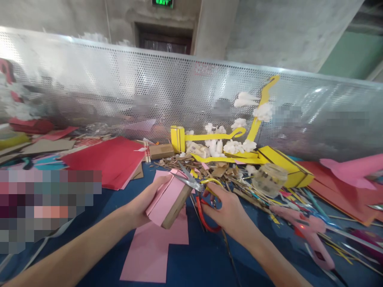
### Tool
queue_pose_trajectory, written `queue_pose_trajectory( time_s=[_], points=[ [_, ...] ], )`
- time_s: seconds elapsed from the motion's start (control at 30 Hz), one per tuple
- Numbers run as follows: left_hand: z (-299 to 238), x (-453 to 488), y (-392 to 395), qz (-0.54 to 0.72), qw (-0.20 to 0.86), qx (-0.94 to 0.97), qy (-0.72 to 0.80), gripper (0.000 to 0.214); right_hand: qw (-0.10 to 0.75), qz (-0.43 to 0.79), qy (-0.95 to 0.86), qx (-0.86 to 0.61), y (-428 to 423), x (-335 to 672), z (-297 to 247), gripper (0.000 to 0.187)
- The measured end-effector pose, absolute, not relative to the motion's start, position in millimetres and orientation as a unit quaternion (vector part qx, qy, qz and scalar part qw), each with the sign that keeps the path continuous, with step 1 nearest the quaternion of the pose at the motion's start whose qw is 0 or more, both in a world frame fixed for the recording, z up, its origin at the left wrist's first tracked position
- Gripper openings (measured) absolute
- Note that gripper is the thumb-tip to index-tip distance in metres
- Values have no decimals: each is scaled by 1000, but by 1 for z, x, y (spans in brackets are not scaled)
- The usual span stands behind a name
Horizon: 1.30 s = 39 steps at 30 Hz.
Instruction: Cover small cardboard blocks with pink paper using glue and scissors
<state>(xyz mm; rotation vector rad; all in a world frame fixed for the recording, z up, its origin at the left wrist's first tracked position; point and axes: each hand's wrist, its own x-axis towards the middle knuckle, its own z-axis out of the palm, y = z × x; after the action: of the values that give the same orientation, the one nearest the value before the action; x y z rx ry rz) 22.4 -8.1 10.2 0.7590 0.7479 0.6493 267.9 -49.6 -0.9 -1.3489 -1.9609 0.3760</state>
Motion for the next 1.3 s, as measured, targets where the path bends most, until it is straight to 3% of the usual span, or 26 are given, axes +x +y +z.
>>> queue_pose_trajectory(
  time_s=[0.33, 0.77, 0.9, 1.1, 1.3],
  points=[
    [4, 20, -6, 299, 818, 358, 336, 63, 340, 154, -754, -541, -50, 267, -1, 5],
    [11, 16, -5, 279, 819, 370, 338, 67, 334, 155, -759, -536, -51, 274, 1, 22],
    [13, 16, -5, 296, 820, 366, 326, 67, 391, 229, -715, -533, -47, 273, 0, 28],
    [12, 18, -3, 325, 800, 329, 382, 64, 575, 455, -518, -440, -41, 262, -8, 53],
    [15, 21, -6, 334, 781, 348, 397, 57, 569, 466, -530, -422, -49, 261, -9, 61]
  ],
)
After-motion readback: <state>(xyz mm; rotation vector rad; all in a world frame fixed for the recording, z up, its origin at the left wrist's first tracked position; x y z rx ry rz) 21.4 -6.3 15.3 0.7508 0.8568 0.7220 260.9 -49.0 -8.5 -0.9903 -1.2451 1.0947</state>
